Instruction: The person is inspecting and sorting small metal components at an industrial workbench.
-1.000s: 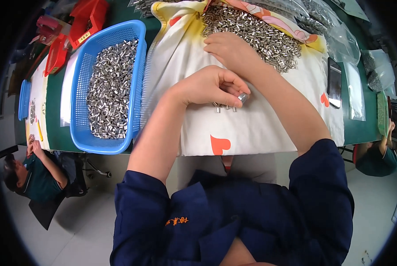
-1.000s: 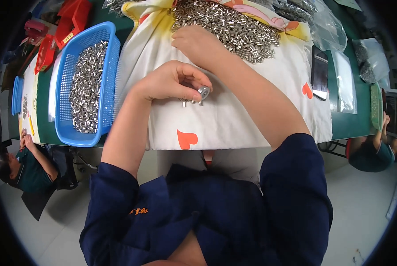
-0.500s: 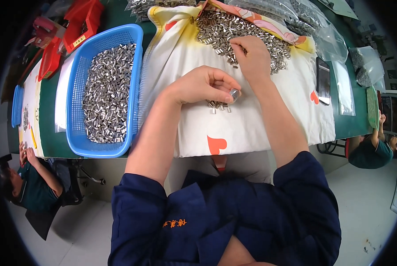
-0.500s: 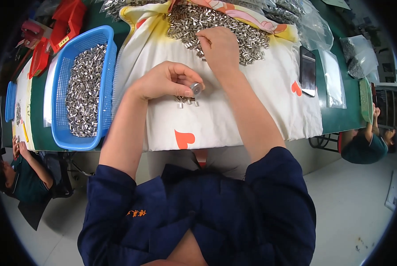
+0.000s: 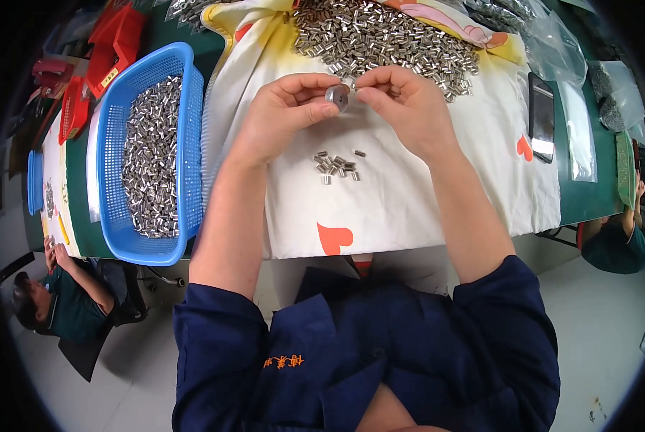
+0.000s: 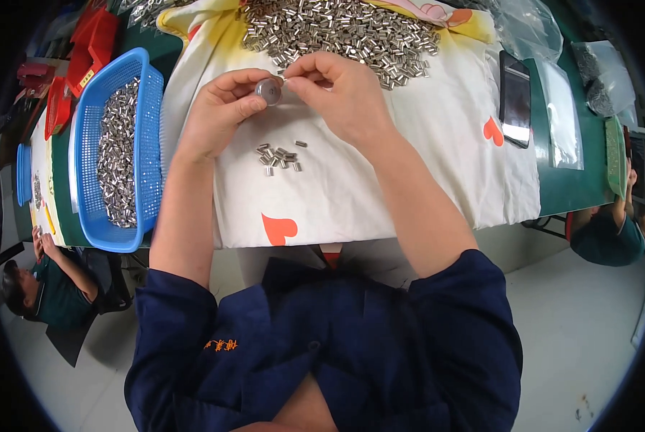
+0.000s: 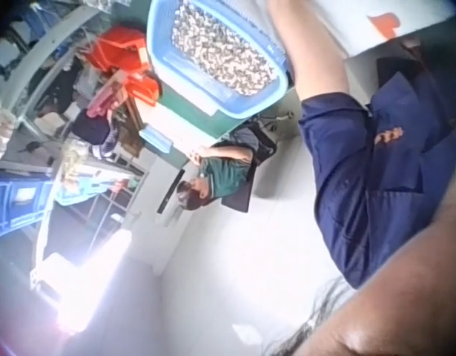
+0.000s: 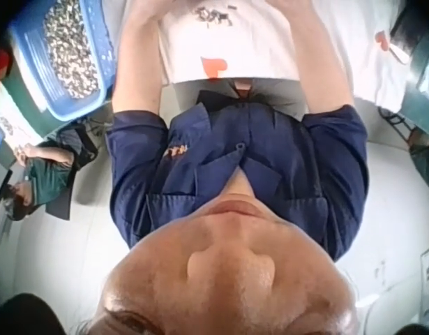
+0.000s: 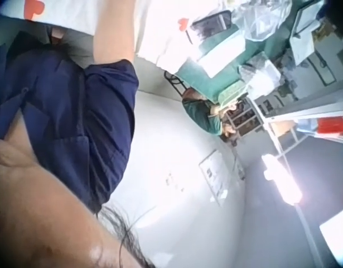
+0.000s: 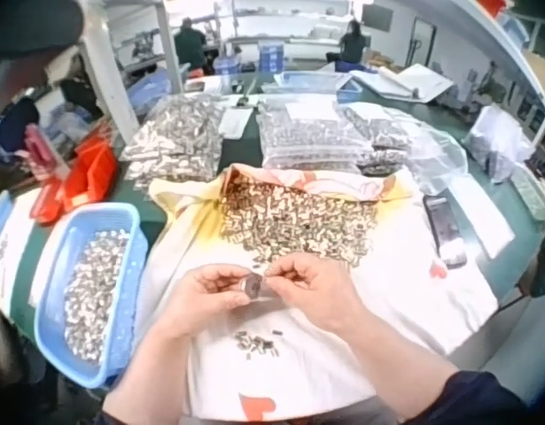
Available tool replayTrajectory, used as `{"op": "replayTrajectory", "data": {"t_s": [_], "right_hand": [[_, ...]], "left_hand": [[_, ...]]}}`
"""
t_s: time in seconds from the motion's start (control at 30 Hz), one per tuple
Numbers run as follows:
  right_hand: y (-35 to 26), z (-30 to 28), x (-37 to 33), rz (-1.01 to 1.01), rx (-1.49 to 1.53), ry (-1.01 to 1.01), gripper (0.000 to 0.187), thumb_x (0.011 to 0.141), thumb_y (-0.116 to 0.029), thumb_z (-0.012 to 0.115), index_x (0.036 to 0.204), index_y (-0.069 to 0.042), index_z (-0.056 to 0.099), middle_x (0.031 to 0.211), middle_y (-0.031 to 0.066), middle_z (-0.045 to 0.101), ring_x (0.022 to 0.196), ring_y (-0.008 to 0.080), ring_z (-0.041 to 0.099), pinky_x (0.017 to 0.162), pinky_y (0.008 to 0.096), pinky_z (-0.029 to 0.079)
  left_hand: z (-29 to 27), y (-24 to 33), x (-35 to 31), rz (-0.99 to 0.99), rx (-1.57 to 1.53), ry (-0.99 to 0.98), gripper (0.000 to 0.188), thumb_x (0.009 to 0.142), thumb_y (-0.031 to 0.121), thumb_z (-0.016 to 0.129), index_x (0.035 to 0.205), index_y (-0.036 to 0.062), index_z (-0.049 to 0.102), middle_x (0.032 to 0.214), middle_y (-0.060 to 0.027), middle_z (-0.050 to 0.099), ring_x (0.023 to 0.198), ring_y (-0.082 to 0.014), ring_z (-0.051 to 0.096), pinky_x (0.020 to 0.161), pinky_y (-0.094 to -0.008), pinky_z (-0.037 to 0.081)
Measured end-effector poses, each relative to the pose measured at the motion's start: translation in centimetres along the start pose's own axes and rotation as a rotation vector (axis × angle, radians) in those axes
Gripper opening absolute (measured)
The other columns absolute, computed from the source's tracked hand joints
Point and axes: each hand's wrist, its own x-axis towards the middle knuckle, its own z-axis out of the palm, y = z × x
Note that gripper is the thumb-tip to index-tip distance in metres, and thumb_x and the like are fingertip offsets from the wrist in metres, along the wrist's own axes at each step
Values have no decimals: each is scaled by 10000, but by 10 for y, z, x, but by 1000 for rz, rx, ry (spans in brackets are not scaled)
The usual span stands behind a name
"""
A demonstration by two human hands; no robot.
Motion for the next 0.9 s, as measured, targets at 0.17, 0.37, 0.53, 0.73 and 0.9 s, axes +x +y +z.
{"op": "replayTrajectory", "data": {"t_s": [0.17, 0.37, 0.53, 0.73, 0.9], "right_hand": [[-1, 0, -4, -24, 87, -89, 94, 777, -40, 597, 862, 0, 598, 788, 18, 596, 755, 69, 539, 663, 197, 421], [-8, 6, -7, -238, -254, -36, 93, 720, -72, 609, 811, -57, 621, 757, 54, 605, 695, 164, 577, 623, 265, 457], [0, 10, -8, -568, -532, 87, 90, 712, -69, 601, 798, -67, 628, 743, 59, 604, 698, 234, 568, 615, 299, 461], [-14, -3, -7, -174, -274, -129, 92, 716, -73, 609, 803, -47, 622, 760, 60, 621, 686, 170, 585, 625, 273, 463], [-13, -15, 0, -71, -309, -106, 94, 727, -102, 604, 800, -47, 627, 768, 62, 623, 688, 159, 586, 634, 268, 463]], "left_hand": [[5, 0, 1, -9, -33, 20, 333, 705, -24, 647, 1029, -5, 574, 919, -69, 610, 822, -111, 576, 770, -229, 465], [6, 0, -2, 14, -10, 1, 313, 720, -32, 635, 1026, -20, 571, 903, -74, 610, 813, -119, 583, 757, -221, 472], [10, 1, -2, 7, 45, 31, 304, 729, -24, 636, 1025, -36, 567, 886, -90, 616, 797, -127, 594, 742, -223, 480], [8, 4, -5, -21, 102, 6, 298, 720, -14, 651, 1008, -36, 577, 868, -82, 624, 786, -116, 594, 734, -213, 478], [14, 7, -8, -128, 115, -69, 309, 691, 2, 684, 985, -22, 592, 864, -47, 624, 792, -90, 581, 725, -207, 476]]}}
